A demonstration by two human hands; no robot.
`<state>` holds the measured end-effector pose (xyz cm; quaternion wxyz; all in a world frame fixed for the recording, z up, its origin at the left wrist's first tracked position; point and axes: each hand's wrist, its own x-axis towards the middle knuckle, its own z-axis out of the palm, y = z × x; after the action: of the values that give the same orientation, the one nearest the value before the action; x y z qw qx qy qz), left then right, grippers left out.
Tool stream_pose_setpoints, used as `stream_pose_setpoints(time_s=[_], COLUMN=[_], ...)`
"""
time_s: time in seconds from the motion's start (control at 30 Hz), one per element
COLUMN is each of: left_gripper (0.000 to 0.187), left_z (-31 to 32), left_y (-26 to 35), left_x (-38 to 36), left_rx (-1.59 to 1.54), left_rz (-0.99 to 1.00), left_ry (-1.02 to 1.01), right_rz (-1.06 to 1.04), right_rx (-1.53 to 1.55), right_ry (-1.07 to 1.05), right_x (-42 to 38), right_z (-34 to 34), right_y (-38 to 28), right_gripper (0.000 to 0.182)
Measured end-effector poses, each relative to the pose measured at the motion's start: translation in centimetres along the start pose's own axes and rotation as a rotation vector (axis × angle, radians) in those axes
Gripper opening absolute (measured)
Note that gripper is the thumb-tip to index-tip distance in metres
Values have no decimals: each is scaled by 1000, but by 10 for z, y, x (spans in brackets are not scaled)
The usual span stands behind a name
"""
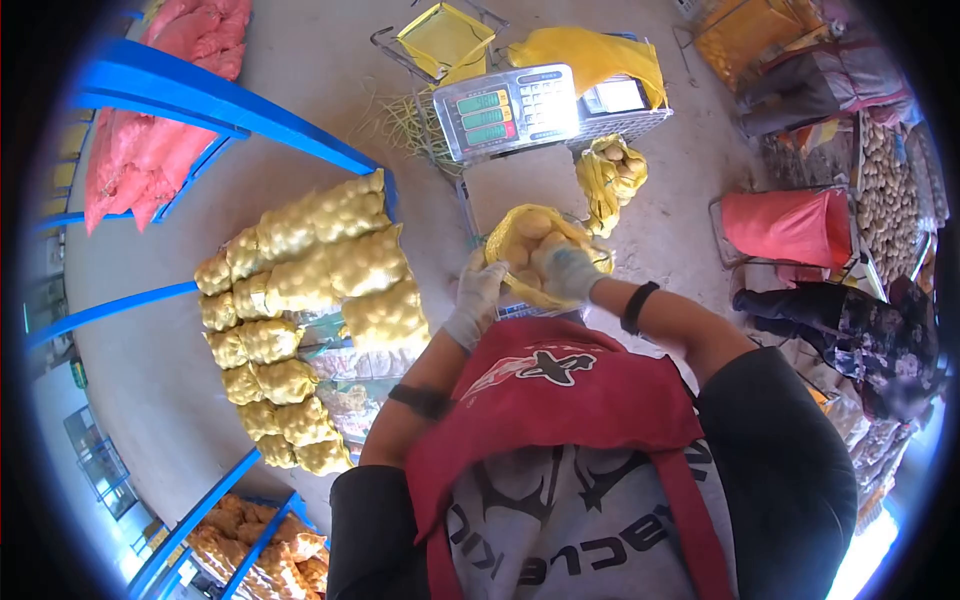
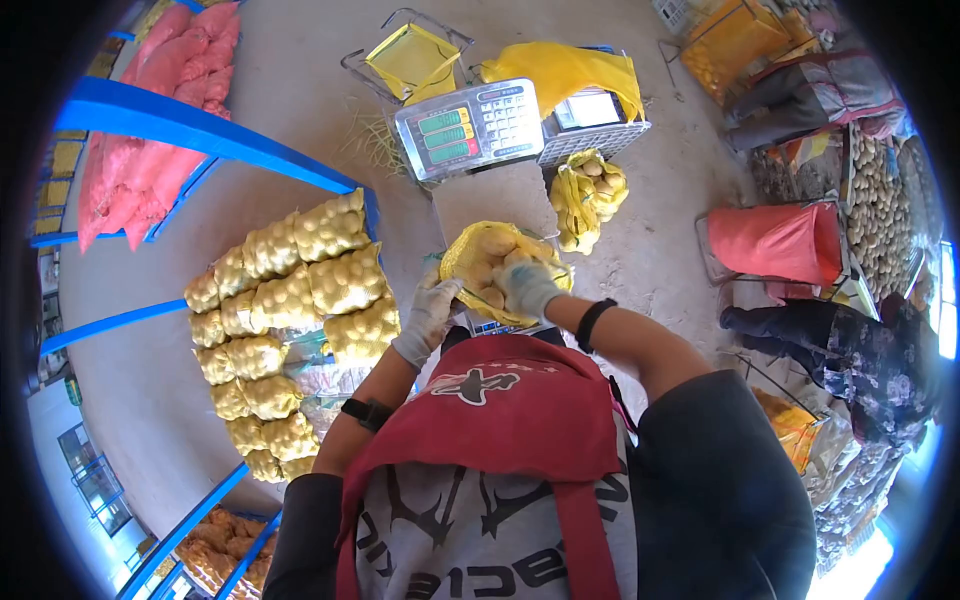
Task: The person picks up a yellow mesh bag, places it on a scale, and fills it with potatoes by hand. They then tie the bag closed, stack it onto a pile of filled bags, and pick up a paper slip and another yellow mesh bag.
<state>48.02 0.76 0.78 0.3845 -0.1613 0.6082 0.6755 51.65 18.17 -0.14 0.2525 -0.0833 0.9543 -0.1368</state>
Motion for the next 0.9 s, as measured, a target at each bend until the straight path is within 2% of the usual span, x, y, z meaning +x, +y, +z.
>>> stream_pose_setpoints(time_s=[0.03, 0.1, 0.13, 0.17, 0.23, 0.3, 0.37, 0.43, 0.47, 0.5, 0.57, 0.63, 0.7, 0.73, 0.8, 0.83, 0.87, 0.9], left_gripper=[26, 26, 27, 27, 28, 29, 33, 33, 34, 34, 37, 39, 36, 36, 39, 39, 42, 45], left_z=[-5, -10, -10, -8, -5, -9, -18, -25, -27, -29, -33, -35, -37, -27, -6, -1, 6, 10], left_y=[-1, -4, -3, 0, 0, -1, -2, -7, -8, -5, 0, 2, 5, 26, 76, 79, 82, 87], left_x=[0, -3, -8, -10, -12, -13, -13, -8, -4, -3, -4, -9, -13, -22, -54, -54, -52, -52], left_rx=[-23, -52, -61, -70, -40, -6, 181, 94, 5, 7, 37, 80, 877, 882, 591, 600, 272, -54], left_rz=[39, 73, 62, 60, 82, 99, 102, 113, 120, 138, 98, 128, 494, 503, 631, 633, 455, 264], left_ry=[-41, -83, -107, -133, -121, -94, -116, -113, -119, -121, -74, -8, 328, 312, 87, 88, -145, -371], right_rz=[-4, 22, 66, 73, -79, -130, -187, -152, -162, -161, -65, -120, -133, -156, -200, -262, -368, -371], right_rx=[-6, 104, 71, 67, -529, -497, -460, -256, -207, -218, 346, 566, 603, 628, 565, 502, 515, 523], right_ry=[-4, -234, -210, -210, -336, -276, -209, -236, -388, -374, -245, 12, 64, 140, 206, 260, 375, 388], right_x=[8, 15, 4, 8, 11, 18, 23, 26, 36, 33, 16, 2, -17, -25, -42, -47, -49, -51], right_z=[-6, -12, -50, -47, -37, 7, 27, 26, 22, 7, -38, -57, -85, -105, -132, -139, -142, -147], right_y=[11, 24, -5, -25, -53, -50, -49, -42, -32, -24, -12, -2, -5, -8, -26, -37, -44, -50], right_gripper=[33, 29, 27, 27, 25, 23, 22, 26, 37, 37, 52, 66, 65, 63, 62, 61, 62, 62])
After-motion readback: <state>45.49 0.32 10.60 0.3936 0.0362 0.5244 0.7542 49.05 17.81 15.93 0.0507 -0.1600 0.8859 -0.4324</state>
